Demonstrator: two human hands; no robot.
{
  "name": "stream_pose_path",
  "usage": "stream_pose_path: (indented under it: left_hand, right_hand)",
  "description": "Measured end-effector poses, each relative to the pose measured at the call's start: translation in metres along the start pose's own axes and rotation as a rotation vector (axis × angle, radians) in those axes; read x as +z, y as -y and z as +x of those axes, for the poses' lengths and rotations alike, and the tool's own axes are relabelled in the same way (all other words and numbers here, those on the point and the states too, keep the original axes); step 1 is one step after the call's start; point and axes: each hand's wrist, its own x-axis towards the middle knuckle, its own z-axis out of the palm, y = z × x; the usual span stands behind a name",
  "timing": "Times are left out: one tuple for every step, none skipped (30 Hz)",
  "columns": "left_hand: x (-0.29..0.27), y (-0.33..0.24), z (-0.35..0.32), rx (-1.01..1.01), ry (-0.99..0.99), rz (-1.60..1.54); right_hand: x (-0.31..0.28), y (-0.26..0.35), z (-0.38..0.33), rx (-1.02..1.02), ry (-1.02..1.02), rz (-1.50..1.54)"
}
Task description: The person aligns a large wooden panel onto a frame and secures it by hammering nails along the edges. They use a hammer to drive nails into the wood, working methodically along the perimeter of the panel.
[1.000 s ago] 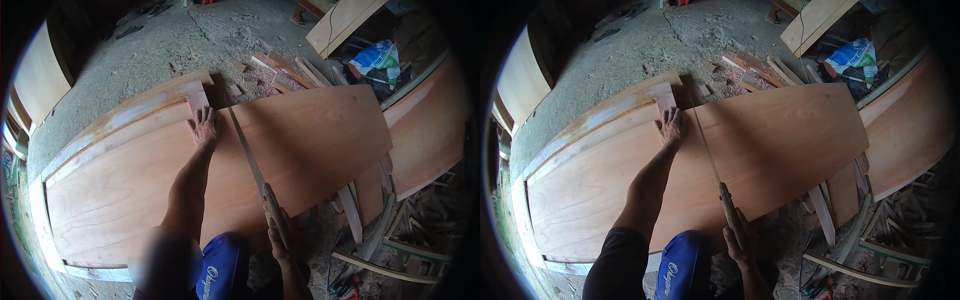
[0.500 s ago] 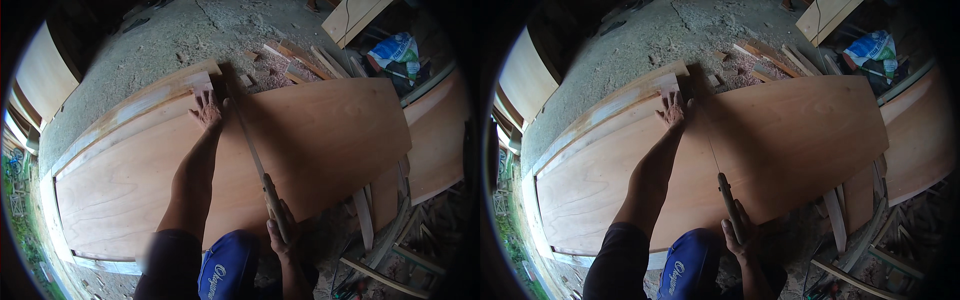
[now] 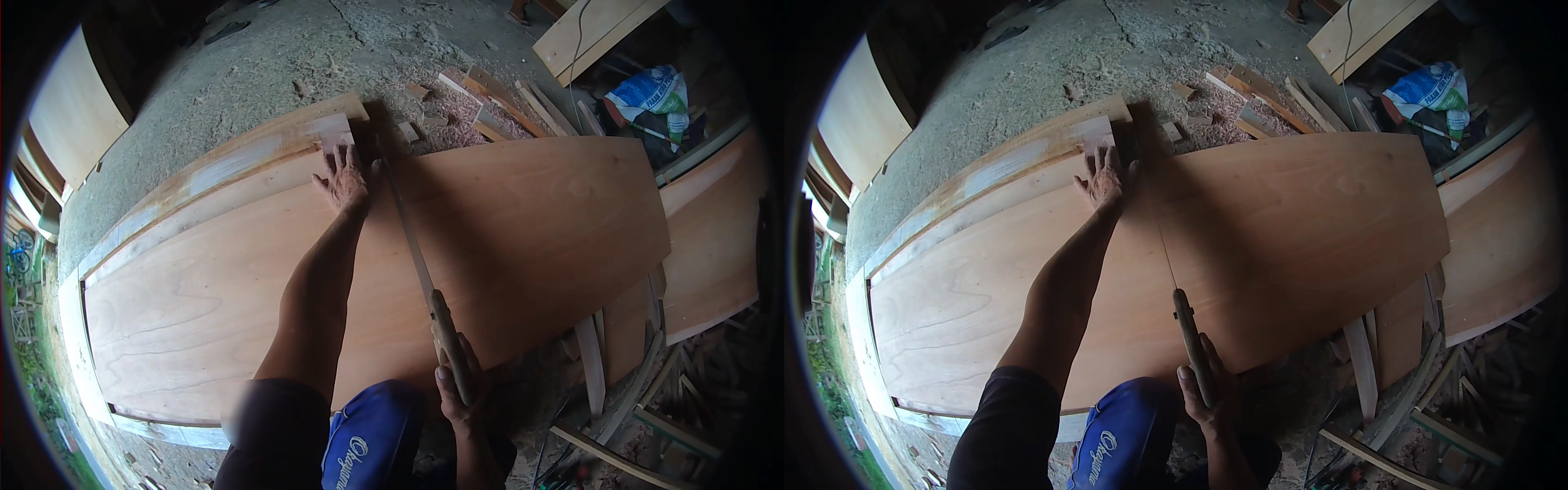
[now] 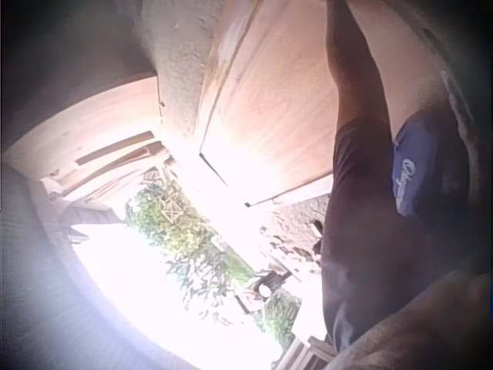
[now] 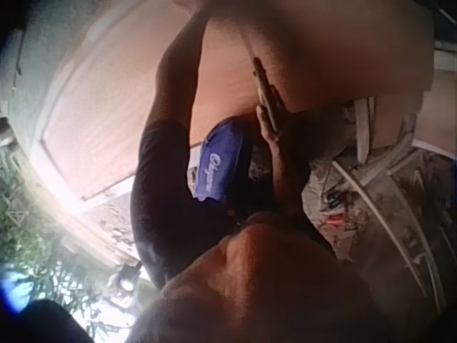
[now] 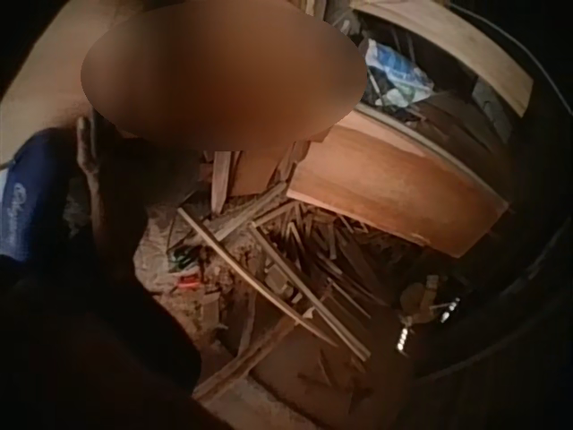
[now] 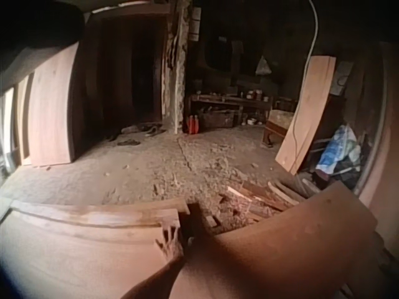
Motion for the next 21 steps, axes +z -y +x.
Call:
stream_pose_path:
  left_hand:
    - [0.001,0.001,0.000,-0.002,0.000,-0.003]
    - [0.001,0.002,0.000,-0.004,-0.001,-0.007]
    - [0.001,0.000,0.000,-0.004,-0.001,-0.012]
    - [-0.001,-0.002,0.000,-0.003,0.006,-0.014]
    - [-0.002,-0.003,-0.001,-0.003,0.012,-0.017]
    - [-0.003,-0.003,-0.001,-0.003,0.018,-0.017]
    - [-0.002,-0.002,0.000,-0.005,0.014,-0.026]
    - [-0.002,-0.002,0.000,-0.006,0.010,-0.036]
    - [-0.002,-0.002,0.000,-0.006,0.007,-0.043]
    - [-0.003,-0.002,-0.002,-0.004,0.011,-0.037]
    - [-0.003,-0.002,-0.005,-0.001,0.014,-0.031]
    - [-0.005,-0.002,-0.005,0.000,0.013,-0.027]
    - [-0.006,-0.003,-0.004,0.004,0.000,-0.026]
    - [-0.006,-0.004,-0.003,0.007,-0.012,-0.025]
    - [-0.003,-0.001,-0.004,0.005,-0.020,-0.018]
    - [-0.001,0.002,-0.003,0.004,-0.028,-0.020]
    - [0.000,0.005,-0.001,0.002,-0.036,-0.022]
    - [0.000,0.002,0.000,0.009,-0.044,-0.032]
    - [0.001,-0.001,-0.001,0.012,-0.034,-0.031]
    - [0.001,-0.003,-0.003,0.015,-0.024,-0.030]
    - [0.000,-0.003,-0.003,0.013,-0.015,-0.027]
  right_hand:
    - [0.000,0.001,0.001,0.001,0.003,0.007]
    - [-0.002,0.005,0.002,0.011,0.012,0.001]
    - [-0.004,0.008,0.003,0.022,0.018,-0.006]
    - [-0.004,0.006,0.003,0.005,0.008,0.009]
    - [-0.003,0.002,0.002,-0.012,-0.001,0.025]
    - [-0.003,0.002,0.002,-0.029,-0.009,0.043]
    - [-0.003,0.002,0.003,-0.021,-0.005,0.025]
    - [-0.003,0.004,0.005,-0.013,-0.001,0.007]
    - [-0.003,0.005,0.006,-0.001,0.002,-0.011]
    - [-0.003,0.004,0.006,0.034,0.027,-0.016]
    - [-0.004,0.002,0.006,0.070,0.053,-0.021]
    - [-0.005,0.003,0.008,0.100,0.078,-0.026]
    - [-0.005,0.005,0.009,0.107,0.066,0.030]
    - [-0.004,0.008,0.010,0.114,0.055,0.085]
    - [-0.003,0.012,0.009,0.125,0.050,0.143]
    - [-0.002,0.015,0.010,0.174,0.066,0.137]
    - [-0.001,0.019,0.014,0.222,0.082,0.131]
    - [0.000,0.021,0.020,0.269,0.089,0.120]
    - [0.003,0.020,0.026,0.243,0.075,0.132]
    - [0.007,0.018,0.033,0.216,0.062,0.144]
    - [0.009,0.016,0.037,0.188,0.053,0.157]
